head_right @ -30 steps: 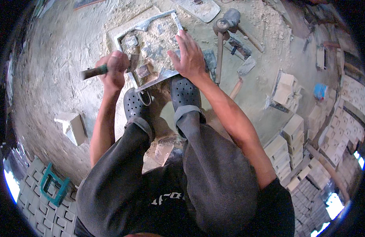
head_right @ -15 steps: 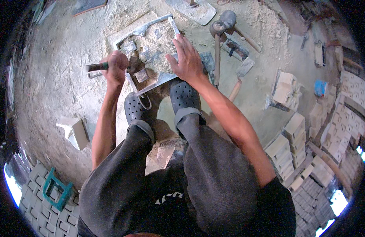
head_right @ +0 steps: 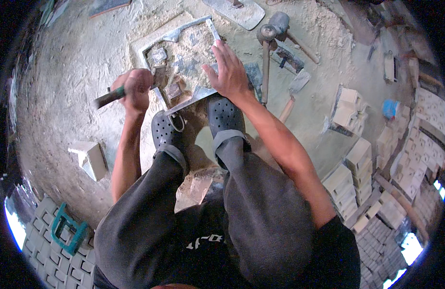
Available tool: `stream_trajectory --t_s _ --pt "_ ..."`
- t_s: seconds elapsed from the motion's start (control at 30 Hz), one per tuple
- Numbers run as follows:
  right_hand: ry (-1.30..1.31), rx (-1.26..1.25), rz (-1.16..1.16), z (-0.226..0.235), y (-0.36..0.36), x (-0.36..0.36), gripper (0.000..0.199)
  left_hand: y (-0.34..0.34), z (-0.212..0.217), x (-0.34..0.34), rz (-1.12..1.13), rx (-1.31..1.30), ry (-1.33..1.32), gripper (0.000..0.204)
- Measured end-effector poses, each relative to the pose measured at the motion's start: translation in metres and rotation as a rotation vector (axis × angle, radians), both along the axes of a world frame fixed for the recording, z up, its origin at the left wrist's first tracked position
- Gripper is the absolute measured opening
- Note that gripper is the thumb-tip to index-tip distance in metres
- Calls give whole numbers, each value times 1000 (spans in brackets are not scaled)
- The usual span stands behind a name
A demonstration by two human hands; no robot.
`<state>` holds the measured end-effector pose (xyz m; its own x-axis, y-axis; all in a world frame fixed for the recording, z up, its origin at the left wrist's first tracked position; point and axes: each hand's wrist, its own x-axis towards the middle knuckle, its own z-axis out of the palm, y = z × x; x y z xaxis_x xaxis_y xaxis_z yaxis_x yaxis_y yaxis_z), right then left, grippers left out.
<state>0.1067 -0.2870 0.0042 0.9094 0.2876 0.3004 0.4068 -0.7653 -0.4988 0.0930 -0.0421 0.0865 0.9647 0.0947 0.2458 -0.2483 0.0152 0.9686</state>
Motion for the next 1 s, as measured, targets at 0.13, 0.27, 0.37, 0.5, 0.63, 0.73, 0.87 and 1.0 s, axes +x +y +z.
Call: stream_trajectory --t_s 0.13,0.27,0.37,0.5,0.63,0.73,0.87,1.0 --pt "3 2 12 5 10 2 55 -2 -25 8 109 132 -100 40" --pt "20 -22 9 9 9 1 54 -9 -27 11 -19 -193 203 41" --pt "7 -19 9 8 5 6 55 0 -12 14 -70 -219 43 40" --pt "20 -5 10 8 10 1 55 10 -11 14 -49 -294 42 42" --pt "19 -18 21 10 9 1 51 -9 -36 13 -67 -149 129 41" --pt "9 -14 25 12 5 4 51 -13 -14 14 -55 -158 160 41" --pt "28 -11 12 7 3 -1 54 -2 10 13 -40 -53 81 41" --pt "7 -10 40 11 14 2 55 -5 -21 8 -36 -4 223 41"
